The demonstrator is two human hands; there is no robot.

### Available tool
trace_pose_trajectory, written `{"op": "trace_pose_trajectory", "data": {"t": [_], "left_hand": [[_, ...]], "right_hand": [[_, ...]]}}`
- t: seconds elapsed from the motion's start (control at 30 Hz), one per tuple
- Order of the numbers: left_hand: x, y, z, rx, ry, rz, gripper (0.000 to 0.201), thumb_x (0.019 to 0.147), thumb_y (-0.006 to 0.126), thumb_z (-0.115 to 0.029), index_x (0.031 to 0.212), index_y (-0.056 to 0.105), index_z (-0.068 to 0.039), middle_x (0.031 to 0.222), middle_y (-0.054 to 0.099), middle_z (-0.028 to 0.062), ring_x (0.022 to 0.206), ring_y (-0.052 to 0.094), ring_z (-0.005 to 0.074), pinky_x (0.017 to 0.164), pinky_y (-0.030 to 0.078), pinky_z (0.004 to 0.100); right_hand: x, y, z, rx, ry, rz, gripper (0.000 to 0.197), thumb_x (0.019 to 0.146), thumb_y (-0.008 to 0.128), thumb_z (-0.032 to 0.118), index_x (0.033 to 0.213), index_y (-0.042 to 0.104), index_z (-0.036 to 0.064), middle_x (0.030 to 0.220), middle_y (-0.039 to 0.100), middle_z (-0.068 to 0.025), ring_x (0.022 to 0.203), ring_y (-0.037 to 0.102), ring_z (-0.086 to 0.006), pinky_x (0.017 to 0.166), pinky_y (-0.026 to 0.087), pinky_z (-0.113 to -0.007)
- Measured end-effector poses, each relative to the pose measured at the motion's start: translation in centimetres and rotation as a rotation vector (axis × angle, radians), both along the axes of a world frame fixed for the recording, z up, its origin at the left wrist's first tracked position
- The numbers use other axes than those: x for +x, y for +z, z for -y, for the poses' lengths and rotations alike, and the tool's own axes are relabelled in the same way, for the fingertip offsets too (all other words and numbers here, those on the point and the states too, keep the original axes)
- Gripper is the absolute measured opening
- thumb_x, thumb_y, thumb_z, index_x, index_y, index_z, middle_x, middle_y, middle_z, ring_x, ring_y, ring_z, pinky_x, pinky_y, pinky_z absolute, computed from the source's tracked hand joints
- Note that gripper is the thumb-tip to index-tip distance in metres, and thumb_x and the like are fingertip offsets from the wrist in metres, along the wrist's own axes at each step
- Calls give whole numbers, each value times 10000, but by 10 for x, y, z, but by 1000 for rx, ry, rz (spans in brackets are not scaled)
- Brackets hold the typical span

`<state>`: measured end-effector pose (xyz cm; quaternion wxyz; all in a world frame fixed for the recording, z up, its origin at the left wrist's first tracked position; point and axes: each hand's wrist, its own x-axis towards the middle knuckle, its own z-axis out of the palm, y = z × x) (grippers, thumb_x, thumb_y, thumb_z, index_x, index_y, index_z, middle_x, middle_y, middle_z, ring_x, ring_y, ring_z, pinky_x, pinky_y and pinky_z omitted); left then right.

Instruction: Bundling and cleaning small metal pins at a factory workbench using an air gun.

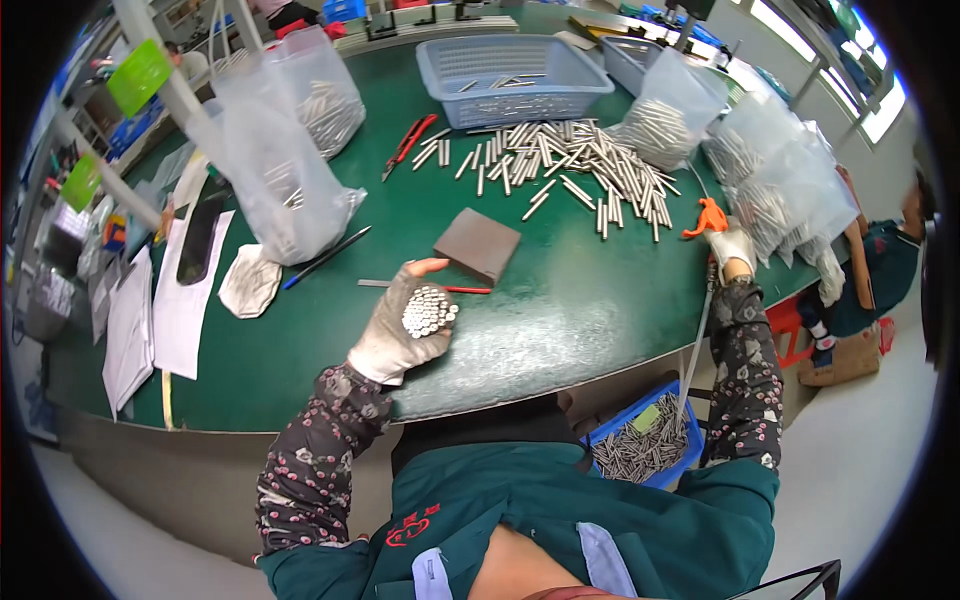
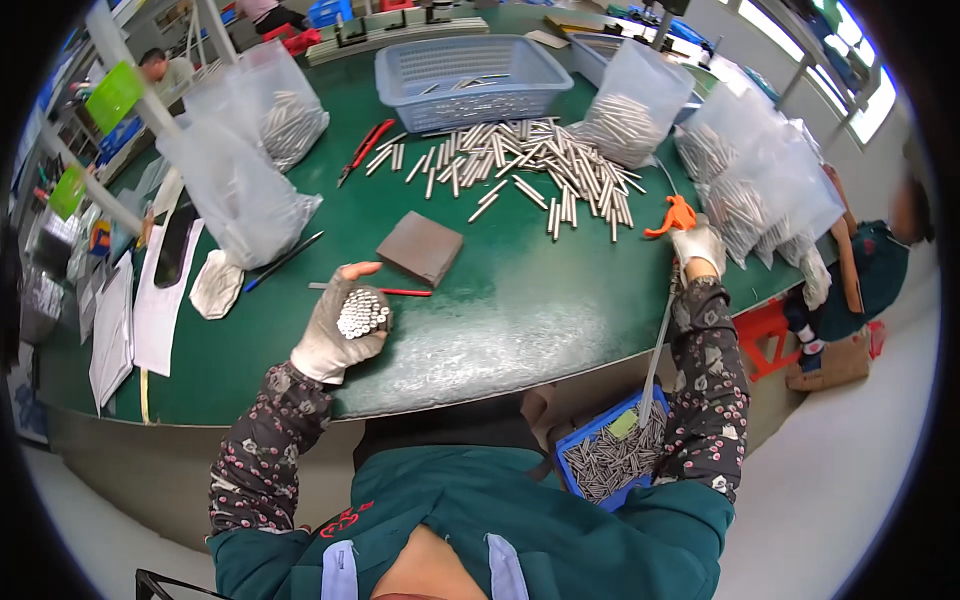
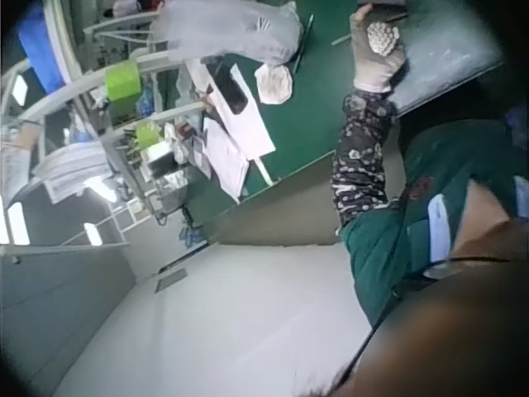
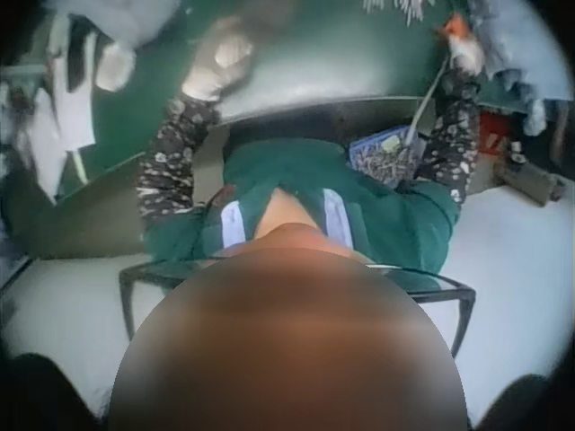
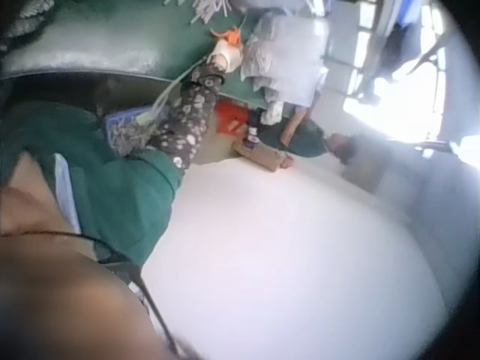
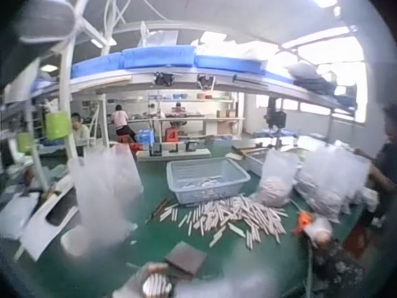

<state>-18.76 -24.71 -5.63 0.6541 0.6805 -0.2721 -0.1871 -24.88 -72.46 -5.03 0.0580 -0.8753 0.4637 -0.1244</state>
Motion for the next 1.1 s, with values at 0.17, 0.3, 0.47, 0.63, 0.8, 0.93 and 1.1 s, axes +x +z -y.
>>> {"op": "trace_pose_trajectory", "data": {"t": [0.17, 0.3, 0.47, 0.63, 0.8, 0.93, 1.1], "left_hand": [[1, -3, 2, -45, -35, -56, 757, 612, 632, 87, 1291, 333, -66, 825, 527, 8, 733, 512, 79, 694, 423, 202], [3, -5, -7, 16, -14, 49, 767, 611, 637, 81, 1297, 336, -81, 863, 532, 8, 782, 520, 85, 734, 429, 208], [5, -6, 0, -96, -74, -16, 804, 601, 666, 62, 1313, 329, -99, 935, 528, 9, 826, 514, 91, 765, 426, 222], [9, -13, -4, -30, -61, 143, 973, 600, 690, 40, 1411, 180, -125, 924, 537, 2, 830, 518, 107, 782, 421, 232], [6, -17, 2, -88, -25, 166, 1079, 603, 699, 25, 1443, 44, -147, 873, 551, 6, 775, 530, 122, 748, 437, 239], [6, -13, 3, -12, -5, 223, 1050, 625, 682, 13, 1441, 41, -141, 926, 580, 44, 785, 542, 128, 756, 452, 253], [2, -3, 4, 36, 8, 128, 1023, 630, 637, 49, 1442, 48, -148, 875, 553, 25, 743, 510, 100, 728, 433, 216]], "right_hand": [[2, 26, -94, -379, 537, 390, 326, 762, 639, 220, 1056, 580, 93, 917, 625, -125, 847, 594, -286, 750, 471, -387], [1, 47, -243, 846, 1055, 336, 335, 786, 647, 179, 1078, 570, 34, 789, 621, -67, 717, 581, -111, 653, 470, -247], [15, 12, -305, 889, 1127, 238, 357, 749, 675, 189, 1046, 559, 30, 835, 627, -74, 686, 614, -153, 632, 487, -268], [21, 0, -314, 987, 1064, 299, 365, 744, 674, 183, 1044, 544, 19, 846, 628, -83, 720, 627, -164, 661, 493, -274], [18, -5, -313, 972, 1095, 352, 376, 755, 645, 168, 1075, 522, 13, 846, 628, -99, 730, 630, -186, 682, 496, -288], [15, 7, -311, 1024, 1143, 336, 390, 783, 614, 72, 1141, 471, 11, 767, 540, -24, 636, 525, -63, 544, 446, -207], [29, 16, -293, 488, 1126, 436, 316, 778, 563, 155, 1079, 548, 57, 779, 632, -116, 724, 634, -248, 649, 504, -314]]}}
